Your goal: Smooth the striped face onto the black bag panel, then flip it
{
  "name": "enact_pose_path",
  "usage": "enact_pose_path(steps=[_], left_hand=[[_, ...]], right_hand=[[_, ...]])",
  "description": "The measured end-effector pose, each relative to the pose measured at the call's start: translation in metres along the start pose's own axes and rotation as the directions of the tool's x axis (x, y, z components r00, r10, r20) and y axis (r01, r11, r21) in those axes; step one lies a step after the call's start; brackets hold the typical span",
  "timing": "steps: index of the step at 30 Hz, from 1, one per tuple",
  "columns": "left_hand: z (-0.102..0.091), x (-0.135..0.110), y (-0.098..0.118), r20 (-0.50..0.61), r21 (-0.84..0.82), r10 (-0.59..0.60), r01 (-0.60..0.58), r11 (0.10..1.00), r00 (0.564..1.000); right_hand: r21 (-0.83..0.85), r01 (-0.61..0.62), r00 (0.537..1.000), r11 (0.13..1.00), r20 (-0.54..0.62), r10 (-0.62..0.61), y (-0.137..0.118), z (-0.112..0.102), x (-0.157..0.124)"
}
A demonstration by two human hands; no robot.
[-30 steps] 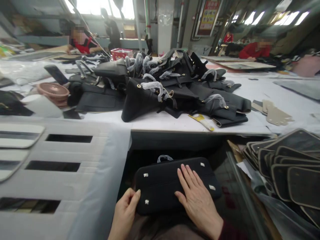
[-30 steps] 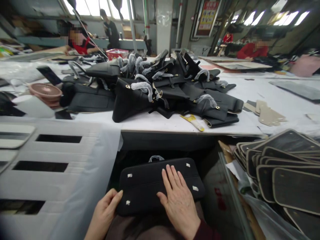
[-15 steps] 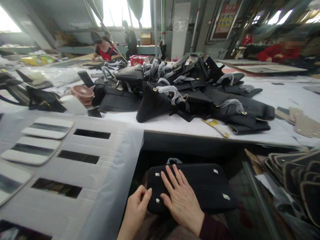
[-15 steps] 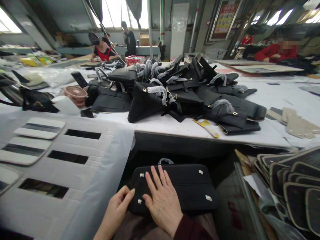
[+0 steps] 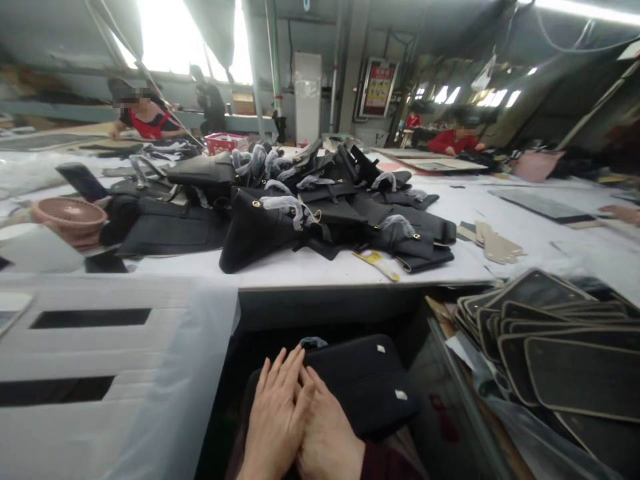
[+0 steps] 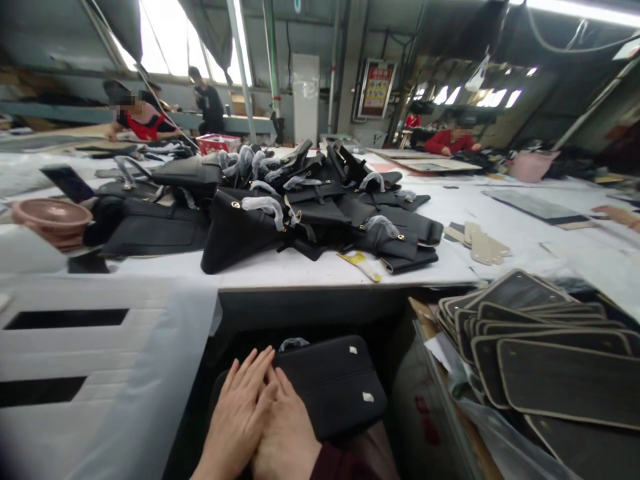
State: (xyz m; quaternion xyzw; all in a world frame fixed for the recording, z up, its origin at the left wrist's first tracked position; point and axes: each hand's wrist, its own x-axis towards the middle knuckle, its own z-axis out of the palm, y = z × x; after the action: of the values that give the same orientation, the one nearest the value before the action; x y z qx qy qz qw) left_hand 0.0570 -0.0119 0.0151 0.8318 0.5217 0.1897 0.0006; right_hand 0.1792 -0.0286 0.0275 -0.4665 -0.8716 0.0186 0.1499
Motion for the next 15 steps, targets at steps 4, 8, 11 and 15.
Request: enact_pose_path(steps=[4, 8, 11, 15], left_hand=[[0.007, -0.005, -0.004, -0.04, 0.124, 0.027, -0.022, 0.992, 0.999], [0.001, -0.005, 0.0, -0.047, 0.172, -0.039, 0.047, 0.984, 0.998], [-0.001, -0.004, 0.002, -0.049, 0.19, -0.116, 0.123, 0.974, 0.992], [0.001, -0.003, 0.002, 0.007, 0.191, -0.19, 0.185, 0.964, 0.982]], right_hand=[[-0.013, 0.007, 0.999, 1.0, 0.048, -0.006, 0.038, -0.025, -0.017], [-0.144, -0.255, 0.966, 0.956, 0.015, 0.26, 0.098, -0.036, -0.046], [-0.205, -0.343, 0.939, 0.917, -0.031, 0.344, 0.126, -0.035, -0.062], [-0.205, -0.36, 0.932, 0.91, -0.043, 0.359, 0.131, -0.03, -0.067]])
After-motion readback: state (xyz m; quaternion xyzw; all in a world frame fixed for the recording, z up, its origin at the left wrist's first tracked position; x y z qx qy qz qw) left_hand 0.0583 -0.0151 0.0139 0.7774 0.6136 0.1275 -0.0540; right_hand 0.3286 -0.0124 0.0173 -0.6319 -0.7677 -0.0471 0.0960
